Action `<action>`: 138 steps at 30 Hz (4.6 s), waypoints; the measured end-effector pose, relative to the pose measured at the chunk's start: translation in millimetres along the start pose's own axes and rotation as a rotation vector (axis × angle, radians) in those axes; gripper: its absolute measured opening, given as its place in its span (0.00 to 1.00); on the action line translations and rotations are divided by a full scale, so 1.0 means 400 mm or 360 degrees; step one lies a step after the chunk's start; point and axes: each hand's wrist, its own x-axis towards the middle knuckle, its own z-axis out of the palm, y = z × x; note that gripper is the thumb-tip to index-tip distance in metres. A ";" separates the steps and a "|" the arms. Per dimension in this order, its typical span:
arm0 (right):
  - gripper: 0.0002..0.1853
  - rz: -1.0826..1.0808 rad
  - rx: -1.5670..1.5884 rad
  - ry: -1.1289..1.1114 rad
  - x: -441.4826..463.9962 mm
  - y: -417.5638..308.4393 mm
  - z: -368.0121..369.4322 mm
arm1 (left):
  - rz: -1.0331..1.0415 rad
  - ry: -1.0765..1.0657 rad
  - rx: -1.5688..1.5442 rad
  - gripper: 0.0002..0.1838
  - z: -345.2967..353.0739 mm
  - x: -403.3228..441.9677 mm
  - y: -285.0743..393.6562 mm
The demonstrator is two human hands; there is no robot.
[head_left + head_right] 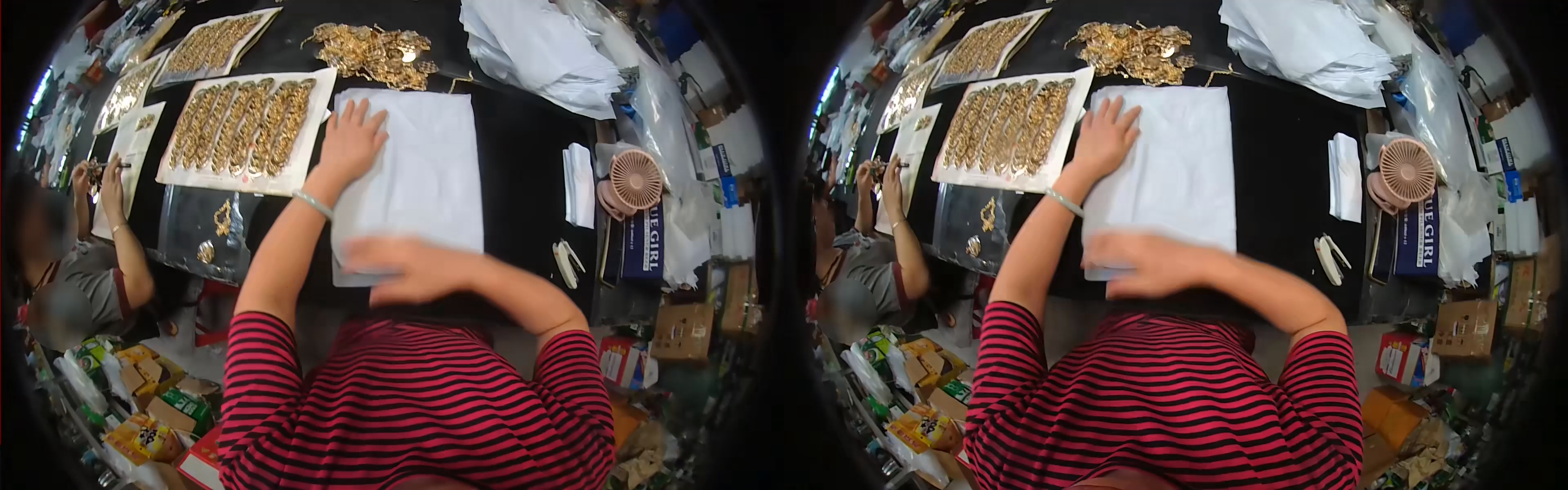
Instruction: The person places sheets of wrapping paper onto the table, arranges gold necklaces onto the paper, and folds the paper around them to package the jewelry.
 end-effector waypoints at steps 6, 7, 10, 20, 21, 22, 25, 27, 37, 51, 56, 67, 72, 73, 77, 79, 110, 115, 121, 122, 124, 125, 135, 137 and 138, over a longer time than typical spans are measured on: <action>0.13 0.0850 -0.0444 0.1235 0.123 0.308 -0.431 | -0.0116 0.0058 -0.0625 0.20 -0.019 0.100 -0.073; 0.12 0.0843 -0.0491 0.1325 0.153 0.362 -0.471 | -0.0114 0.0052 -0.0608 0.20 -0.022 0.143 -0.088; 0.14 0.0791 -0.0668 0.1364 0.263 0.486 -0.542 | -0.0045 0.0410 -0.0657 0.16 -0.023 0.319 -0.129; 0.19 0.1071 -0.0925 0.1319 0.303 0.614 -0.526 | 0.0057 0.0267 -0.0052 0.15 0.051 0.471 -0.186; 0.17 0.0993 -0.0938 0.1422 0.306 0.618 -0.529 | 0.0231 0.0486 0.0198 0.15 0.032 0.468 -0.176; 0.16 0.0906 -0.0955 0.1527 0.310 0.611 -0.534 | 0.0406 0.0711 0.0454 0.15 0.017 0.467 -0.171; 0.15 0.0874 -0.0879 0.1451 0.315 0.570 -0.559 | 0.0163 0.0449 0.0348 0.13 -0.015 0.470 -0.155; 0.15 0.0870 -0.0842 0.1404 0.312 0.530 -0.589 | 0.0039 0.0311 0.0281 0.12 -0.049 0.478 -0.161; 0.03 0.0903 0.0371 0.1358 0.227 0.222 -0.606 | -0.0431 0.0086 -0.1377 0.08 -0.297 0.360 -0.083; 0.08 0.1334 -0.0153 0.1220 -0.140 0.110 -0.027 | 0.0403 0.0201 -0.0957 0.07 -0.159 -0.312 0.203; 0.08 0.1185 -0.0539 0.1138 -0.140 0.105 -0.007 | 0.0425 0.0079 -0.0842 0.08 -0.166 -0.317 0.201; 0.11 0.1225 -0.0534 0.1180 -0.026 0.155 -0.168 | -0.0199 0.0252 -0.0924 0.09 -0.163 -0.127 0.095; 0.15 0.1067 -0.1130 0.0858 0.041 0.284 -0.186 | 0.0074 -0.0168 -0.0641 0.08 -0.058 -0.013 0.075; 0.13 0.0941 -0.0990 0.0788 0.028 0.311 -0.191 | 0.0125 -0.0237 -0.0831 0.09 -0.058 -0.014 0.077; 0.11 0.0789 -0.0214 0.0718 -0.003 0.222 -0.283 | 0.0127 -0.0160 -0.1217 0.10 -0.168 0.046 0.066; 0.11 0.1012 -0.0470 0.0863 0.030 0.251 -0.389 | 0.0029 0.0025 -0.1173 0.10 -0.158 0.099 0.010; 0.06 0.1053 0.0309 0.1039 0.266 0.448 -0.651 | -0.0596 0.0071 -0.1724 0.14 -0.052 0.261 -0.091; 0.09 0.0800 0.0853 0.1297 0.254 0.349 -0.602 | -0.0498 0.0342 -0.1937 0.17 -0.107 0.298 0.034; 0.13 0.0358 0.0869 0.1147 0.234 0.228 -0.602 | -0.0276 0.0301 -0.2459 0.20 -0.223 0.309 0.019; 0.14 0.0373 0.0728 0.1104 0.228 0.215 -0.597 | -0.0263 0.0230 -0.2444 0.20 -0.238 0.296 0.018; 0.14 0.0390 0.0600 0.1062 0.219 0.193 -0.585 | -0.0253 0.0169 -0.2396 0.20 -0.254 0.268 0.020; 0.14 0.0411 0.0537 0.0997 0.212 0.181 -0.578 | -0.0242 0.0105 -0.2358 0.19 -0.260 0.250 0.023; 0.07 0.0689 0.0650 0.0865 0.129 0.158 -0.447 | -0.0164 -0.0328 -0.2277 0.21 -0.220 0.113 0.057; 0.08 0.0699 0.0592 0.0819 0.117 0.141 -0.440 | -0.0207 -0.0381 -0.2124 0.21 -0.237 0.097 0.080; 0.08 0.0707 0.0542 0.0789 0.109 0.131 -0.434 | -0.0209 -0.0373 -0.2125 0.21 -0.239 0.087 0.083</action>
